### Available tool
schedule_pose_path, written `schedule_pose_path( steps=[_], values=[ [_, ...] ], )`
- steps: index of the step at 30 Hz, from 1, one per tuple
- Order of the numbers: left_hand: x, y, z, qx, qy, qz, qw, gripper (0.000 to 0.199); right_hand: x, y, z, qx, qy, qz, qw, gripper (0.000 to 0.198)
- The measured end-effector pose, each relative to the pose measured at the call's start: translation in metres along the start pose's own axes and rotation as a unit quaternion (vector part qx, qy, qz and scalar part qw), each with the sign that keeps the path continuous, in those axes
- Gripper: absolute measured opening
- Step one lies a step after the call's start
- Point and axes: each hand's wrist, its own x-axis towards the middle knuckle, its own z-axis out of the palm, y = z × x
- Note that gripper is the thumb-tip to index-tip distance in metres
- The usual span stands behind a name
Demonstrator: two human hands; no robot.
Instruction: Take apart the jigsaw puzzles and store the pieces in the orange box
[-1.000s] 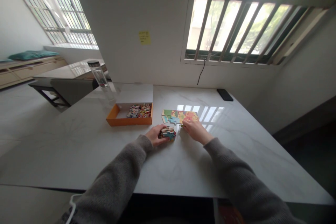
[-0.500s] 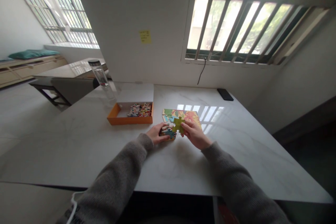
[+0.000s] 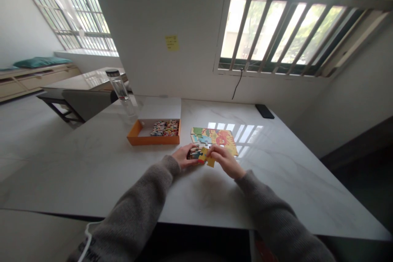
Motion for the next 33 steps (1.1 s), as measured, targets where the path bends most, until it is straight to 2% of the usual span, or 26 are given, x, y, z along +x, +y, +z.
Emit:
schedule_pose_path(
  steps=[2, 6, 11, 16, 19, 21, 22, 24, 26, 29, 33],
  values=[
    [0.000, -0.003, -0.003, -0.001, -0.022, 0.009, 1.000, 0.062, -0.001, 0.001, 0.005, -0.067, 0.004, -0.020, 0.998, 0.019],
    [-0.001, -0.004, -0.011, 0.014, -0.053, 0.034, 0.998, 0.070, -0.003, -0.001, 0.015, -0.151, -0.029, -0.093, 0.984, 0.046],
    [-0.003, -0.002, -0.010, 0.056, -0.046, 0.022, 0.997, 0.079, -0.004, 0.003, 0.022, -0.274, -0.053, -0.161, 0.947, 0.040],
    [-0.002, -0.001, -0.003, 0.067, -0.011, 0.030, 0.997, 0.059, -0.006, 0.006, 0.022, -0.403, -0.047, -0.165, 0.899, 0.037],
    [-0.003, 0.001, -0.002, 0.045, -0.018, 0.040, 0.998, 0.054, -0.007, 0.010, -0.002, -0.403, -0.002, -0.154, 0.902, 0.042],
    [-0.003, 0.001, -0.002, 0.031, -0.027, 0.042, 0.998, 0.054, -0.008, 0.018, -0.031, -0.388, 0.063, -0.125, 0.911, 0.040],
    [-0.003, 0.001, -0.001, 0.029, -0.029, 0.042, 0.998, 0.054, -0.009, 0.024, -0.048, -0.393, 0.075, -0.115, 0.909, 0.036],
    [-0.003, 0.000, -0.001, 0.037, -0.030, 0.043, 0.998, 0.056, -0.012, 0.038, -0.080, -0.422, 0.063, -0.092, 0.899, 0.031],
    [-0.002, -0.003, -0.001, 0.045, -0.027, 0.042, 0.998, 0.056, -0.015, 0.049, -0.104, -0.439, 0.025, -0.069, 0.895, 0.038],
    [-0.001, -0.008, 0.001, 0.045, -0.020, 0.039, 0.998, 0.054, -0.018, 0.056, -0.118, -0.450, -0.035, -0.055, 0.891, 0.038],
    [-0.001, -0.009, 0.002, 0.044, -0.014, 0.038, 0.998, 0.054, -0.020, 0.048, -0.108, -0.502, -0.063, -0.083, 0.858, 0.028]
  ],
)
